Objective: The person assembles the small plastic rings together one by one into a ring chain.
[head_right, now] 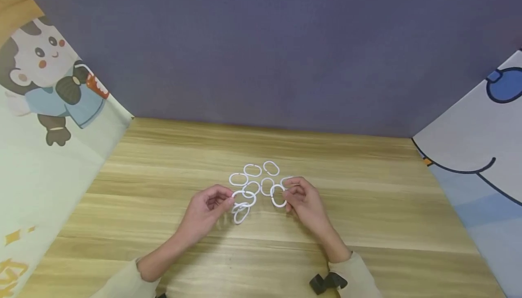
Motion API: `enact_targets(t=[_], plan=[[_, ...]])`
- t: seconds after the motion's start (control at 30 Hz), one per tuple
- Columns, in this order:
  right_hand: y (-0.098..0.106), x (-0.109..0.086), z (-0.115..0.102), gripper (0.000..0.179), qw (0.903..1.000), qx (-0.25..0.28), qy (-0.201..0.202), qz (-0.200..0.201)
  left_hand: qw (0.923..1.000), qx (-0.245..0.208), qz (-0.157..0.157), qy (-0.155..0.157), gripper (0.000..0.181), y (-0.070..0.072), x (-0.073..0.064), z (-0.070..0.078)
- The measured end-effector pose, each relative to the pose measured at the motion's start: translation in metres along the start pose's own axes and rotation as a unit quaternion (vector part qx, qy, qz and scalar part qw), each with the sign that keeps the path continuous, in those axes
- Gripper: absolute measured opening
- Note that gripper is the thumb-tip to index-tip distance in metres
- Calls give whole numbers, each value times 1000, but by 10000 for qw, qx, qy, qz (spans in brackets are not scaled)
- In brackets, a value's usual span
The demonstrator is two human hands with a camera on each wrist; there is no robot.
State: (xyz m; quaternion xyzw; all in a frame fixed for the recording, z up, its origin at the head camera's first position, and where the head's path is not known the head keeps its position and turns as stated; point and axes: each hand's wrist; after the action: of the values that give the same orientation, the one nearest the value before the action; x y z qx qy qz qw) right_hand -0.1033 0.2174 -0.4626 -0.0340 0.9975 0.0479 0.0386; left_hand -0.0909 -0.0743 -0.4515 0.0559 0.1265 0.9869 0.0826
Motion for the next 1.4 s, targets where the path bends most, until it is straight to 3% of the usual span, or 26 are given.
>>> enact_targets(t=[0.13,0.27,0.83,1.17,1.4], plan=[[0,-4,-3,40,9981,504,9,-343,10000,-14,21,37,8,1,-2,1],[2,-5,-5,39,9953,830,88,-492,10000,-12,-6,9,9,1,-2,2],[-12,-15,-28,35,9846,1318,860,-762,9999,-56,-29,-80,8,0,-2,3],[-30,-18,-29,37,9831,1170,942,-1048,9999,60,-126,11,8,1,-3,3],[-39,-18,-30,44,9846,1107,891,-1018,9996,148,-250,-44,8,1,-2,3]])
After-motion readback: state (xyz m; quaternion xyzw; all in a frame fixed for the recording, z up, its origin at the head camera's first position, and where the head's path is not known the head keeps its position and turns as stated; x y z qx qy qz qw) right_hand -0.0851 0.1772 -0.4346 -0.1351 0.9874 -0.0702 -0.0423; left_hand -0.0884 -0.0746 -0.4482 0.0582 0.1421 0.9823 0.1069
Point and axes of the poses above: each hand's wrist, its own x-axis towards the middle knuckle, its own y-axis out of the back of the hand, z = x × y, and after that the axes turned 5 degrees about x, right-handed
